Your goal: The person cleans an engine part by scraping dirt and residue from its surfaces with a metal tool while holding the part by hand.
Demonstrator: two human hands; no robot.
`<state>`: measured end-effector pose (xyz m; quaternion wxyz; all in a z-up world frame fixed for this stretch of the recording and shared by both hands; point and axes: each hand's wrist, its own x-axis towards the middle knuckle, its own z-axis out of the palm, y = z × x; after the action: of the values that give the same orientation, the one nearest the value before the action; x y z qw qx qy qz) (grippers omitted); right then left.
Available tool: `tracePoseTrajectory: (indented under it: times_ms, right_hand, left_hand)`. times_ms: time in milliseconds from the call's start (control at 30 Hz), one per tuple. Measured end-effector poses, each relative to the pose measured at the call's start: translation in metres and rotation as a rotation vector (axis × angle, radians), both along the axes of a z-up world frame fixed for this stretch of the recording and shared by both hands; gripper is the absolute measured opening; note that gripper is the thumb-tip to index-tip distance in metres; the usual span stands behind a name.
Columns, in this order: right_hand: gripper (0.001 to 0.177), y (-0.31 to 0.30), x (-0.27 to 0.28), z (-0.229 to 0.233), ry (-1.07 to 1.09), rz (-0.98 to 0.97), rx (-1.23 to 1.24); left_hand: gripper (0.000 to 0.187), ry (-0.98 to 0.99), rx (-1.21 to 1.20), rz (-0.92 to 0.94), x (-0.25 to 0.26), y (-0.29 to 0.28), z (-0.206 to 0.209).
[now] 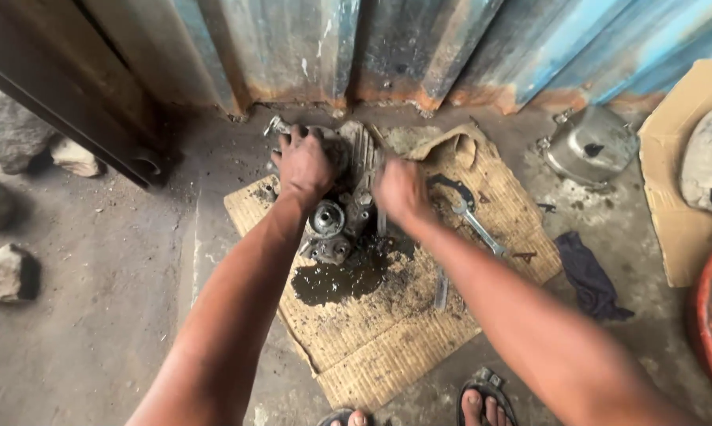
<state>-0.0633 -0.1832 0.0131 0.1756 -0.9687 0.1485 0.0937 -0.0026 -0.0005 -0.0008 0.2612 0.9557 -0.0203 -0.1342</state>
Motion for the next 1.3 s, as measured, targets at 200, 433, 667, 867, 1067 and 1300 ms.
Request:
tracePoseTrajectory:
  times_ms: [200, 433, 667, 867, 1067, 1300]
  right_hand:
    - [0.029, -0.002, 0.028, 0.029, -0.245, -0.027, 0.046]
    - [0.029, 0.008, -0.022, -0.016, -0.071, 0.099, 0.028]
    - [0.025, -0.027, 0.05, 0.067, 0.04, 0.287, -0.09]
    - [0.044, -0.063, 0.049, 0.126, 0.207, 0.393, -0.086]
    - [0.054, -0.065, 0.012, 0.097, 0.26, 0.29, 0.148]
    - [0.046, -0.03, 0.016, 0.03, 0.217, 0.365, -0.034]
  left_hand:
    - [0.049, -0.102, 0.123, -0.048, 0.008, -0.003, -0.014]
    - [0.056, -0.012, -0.006, 0.025, -0.009, 0.002, 0.008]
    - [0.063, -0.089, 0.144, -0.034, 0.005, -0.001, -0.016]
    - [0.066, 0.085, 0.125, -0.001, 0.002, -0.004, 0.001]
    - [0.061, -0.068, 0.181, -0.02, 0.01, -0.007, -0.023]
    - [0.037, -0.101, 0.079, 0.029, -0.008, -0.004, 0.018]
